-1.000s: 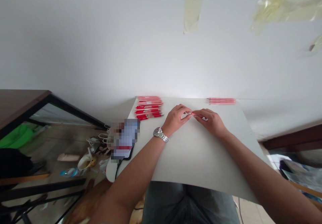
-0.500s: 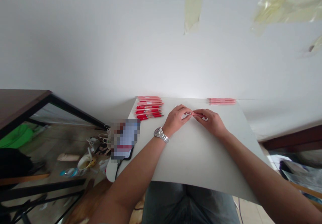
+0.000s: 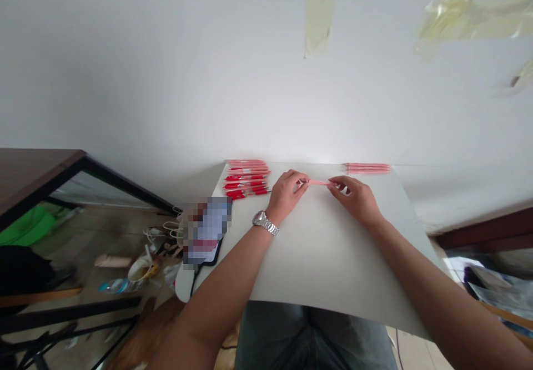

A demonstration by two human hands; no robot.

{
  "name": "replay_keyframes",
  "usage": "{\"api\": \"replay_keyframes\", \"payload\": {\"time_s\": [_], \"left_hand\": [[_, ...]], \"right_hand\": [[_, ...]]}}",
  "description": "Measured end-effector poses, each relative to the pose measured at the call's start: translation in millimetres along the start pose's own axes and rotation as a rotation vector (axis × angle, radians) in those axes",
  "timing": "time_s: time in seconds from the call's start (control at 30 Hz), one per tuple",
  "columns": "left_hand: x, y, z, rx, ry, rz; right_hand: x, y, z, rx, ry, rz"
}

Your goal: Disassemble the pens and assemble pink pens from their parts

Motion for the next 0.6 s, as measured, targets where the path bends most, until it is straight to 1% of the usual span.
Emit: {"api": "replay_keyframes", "payload": {"time_s": [0.2,0.37,0.6], "left_hand": [[-1,0.8,1,0.017,-0.003,0.003],[-2,2.2,2,0.062,0.011,0.006],[-2,5.6,6,0.161,0.018,0.02]], "right_hand": [[-1,-6,4,-0.066,-0.009,-0.044],[-2,-7,11,-0.107,-0.072,-0.041],[-2,-5,14,-0.192,-0.133,-0.047]]}}
Point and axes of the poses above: each hand's wrist, its own x-axis towards the middle knuckle, its own y-axis out of the palm, z = x × y, the point moved 7 cm from there along x, towards the middle knuckle, and after that the axes turned 4 degrees about y, right-handed, at the moved point
